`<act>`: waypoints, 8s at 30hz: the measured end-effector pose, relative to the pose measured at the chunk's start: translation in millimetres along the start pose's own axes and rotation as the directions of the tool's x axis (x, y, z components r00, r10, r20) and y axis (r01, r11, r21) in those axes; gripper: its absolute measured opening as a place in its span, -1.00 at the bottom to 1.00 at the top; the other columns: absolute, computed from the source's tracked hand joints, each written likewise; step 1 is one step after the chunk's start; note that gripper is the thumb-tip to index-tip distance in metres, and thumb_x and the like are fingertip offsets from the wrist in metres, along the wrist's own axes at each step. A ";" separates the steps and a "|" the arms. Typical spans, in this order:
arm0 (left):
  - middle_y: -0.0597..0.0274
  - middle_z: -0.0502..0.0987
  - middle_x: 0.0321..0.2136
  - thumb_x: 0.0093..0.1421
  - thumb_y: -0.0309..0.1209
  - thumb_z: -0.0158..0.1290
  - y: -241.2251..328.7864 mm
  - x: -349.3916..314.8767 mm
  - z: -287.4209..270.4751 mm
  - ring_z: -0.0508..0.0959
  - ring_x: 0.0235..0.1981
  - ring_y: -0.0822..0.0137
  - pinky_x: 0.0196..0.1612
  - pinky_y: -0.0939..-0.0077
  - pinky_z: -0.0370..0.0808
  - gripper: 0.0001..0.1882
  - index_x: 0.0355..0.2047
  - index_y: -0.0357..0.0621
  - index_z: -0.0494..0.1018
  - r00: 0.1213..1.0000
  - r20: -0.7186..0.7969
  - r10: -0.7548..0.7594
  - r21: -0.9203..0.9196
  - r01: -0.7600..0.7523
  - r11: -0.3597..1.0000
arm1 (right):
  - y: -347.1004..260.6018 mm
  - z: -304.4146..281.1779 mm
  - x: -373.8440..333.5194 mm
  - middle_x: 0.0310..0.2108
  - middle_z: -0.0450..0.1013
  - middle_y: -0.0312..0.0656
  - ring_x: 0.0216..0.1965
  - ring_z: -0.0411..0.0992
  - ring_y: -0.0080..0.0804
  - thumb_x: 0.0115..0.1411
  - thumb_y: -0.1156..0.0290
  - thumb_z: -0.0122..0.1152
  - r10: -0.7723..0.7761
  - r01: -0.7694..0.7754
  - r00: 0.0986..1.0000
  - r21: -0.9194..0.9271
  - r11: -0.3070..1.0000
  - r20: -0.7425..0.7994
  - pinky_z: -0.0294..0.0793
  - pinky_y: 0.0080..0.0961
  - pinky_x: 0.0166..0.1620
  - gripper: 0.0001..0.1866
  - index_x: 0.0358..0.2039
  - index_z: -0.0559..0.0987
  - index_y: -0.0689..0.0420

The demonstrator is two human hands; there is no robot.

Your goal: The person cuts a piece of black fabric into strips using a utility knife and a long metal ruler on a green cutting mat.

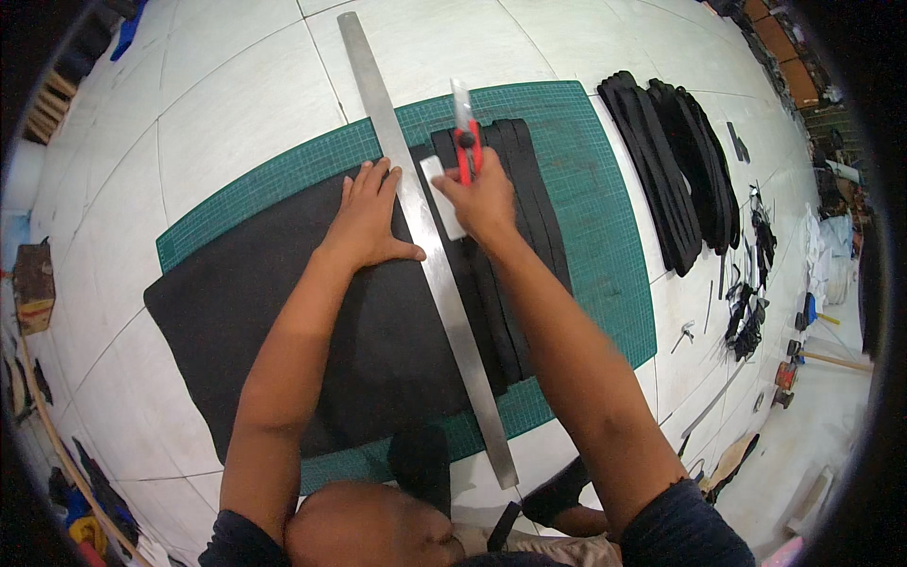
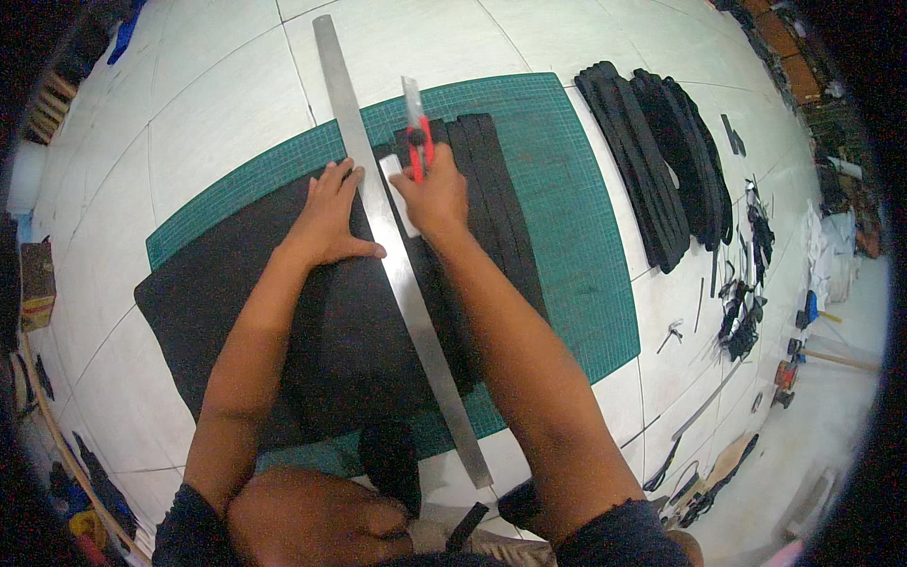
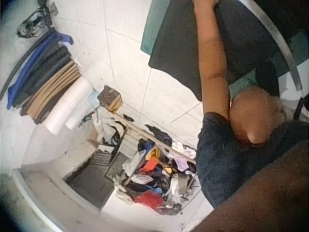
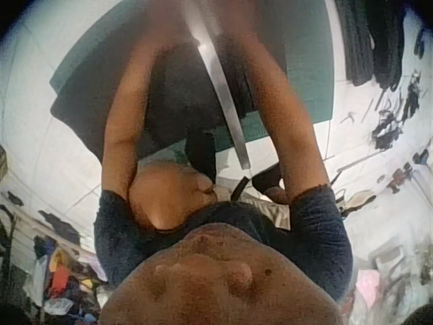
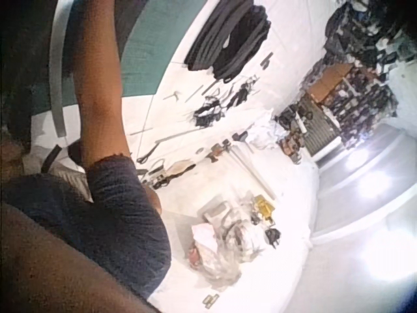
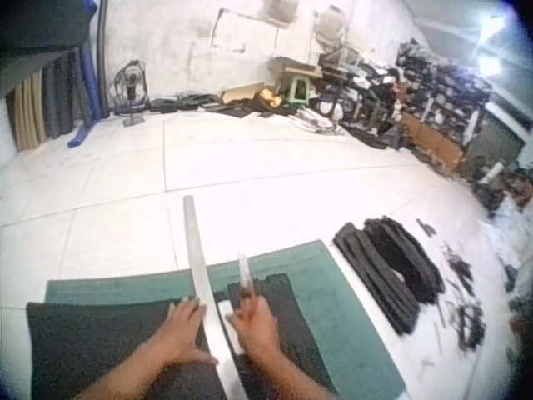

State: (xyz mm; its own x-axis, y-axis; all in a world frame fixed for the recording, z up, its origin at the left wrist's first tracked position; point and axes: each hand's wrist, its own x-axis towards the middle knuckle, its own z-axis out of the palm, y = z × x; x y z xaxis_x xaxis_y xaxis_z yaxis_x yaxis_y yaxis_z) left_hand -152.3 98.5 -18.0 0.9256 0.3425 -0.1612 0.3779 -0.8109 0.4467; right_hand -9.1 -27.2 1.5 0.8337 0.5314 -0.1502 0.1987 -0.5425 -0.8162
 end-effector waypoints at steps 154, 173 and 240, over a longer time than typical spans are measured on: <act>-0.17 -0.07 0.44 -0.50 0.24 0.51 29.7 21.2 -5.9 -0.05 0.47 -0.13 0.39 -0.05 0.16 0.59 0.41 -0.33 -0.10 0.966 0.199 -0.164 0.347 0.087 0.934 | -23.4 -3.2 -33.8 -0.05 0.51 0.27 0.01 0.51 0.20 0.30 0.29 0.00 0.166 0.061 0.882 -0.456 0.888 0.441 0.47 0.01 0.07 -0.62 0.03 0.36 0.27; -0.22 -0.01 0.41 -0.45 0.38 0.41 12.3 13.1 2.1 0.00 0.45 -0.11 0.40 0.08 0.18 0.56 0.40 -0.37 -0.03 0.989 0.118 -0.084 0.390 0.031 0.920 | 50.4 -176.4 -334.6 -0.41 0.50 0.21 -0.33 0.51 0.30 0.40 0.30 0.00 0.416 -0.238 0.865 -0.499 0.833 0.282 0.45 0.08 -0.28 -0.76 -0.13 0.29 0.22; -0.18 0.13 0.37 -0.09 0.20 0.34 -17.6 -10.3 3.0 0.04 0.43 -0.16 0.46 0.01 -0.03 0.17 0.36 -0.29 0.15 0.997 -0.062 0.052 0.192 -0.039 0.981 | 163.0 -137.2 -317.6 -0.42 0.39 -0.05 -0.39 0.39 -0.06 0.16 0.35 0.37 0.371 -0.428 0.886 -0.180 0.886 -0.278 0.41 -0.26 -0.23 -0.66 -0.20 0.40 0.19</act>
State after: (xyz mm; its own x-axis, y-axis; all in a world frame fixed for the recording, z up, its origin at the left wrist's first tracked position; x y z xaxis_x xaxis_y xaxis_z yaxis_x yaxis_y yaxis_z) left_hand -168.4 107.8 -26.8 0.9407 0.3288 -0.0832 0.3388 -0.8996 0.2757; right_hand -170.8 -373.7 -7.2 0.9555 0.0886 -0.2812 -0.0879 -0.8247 -0.5587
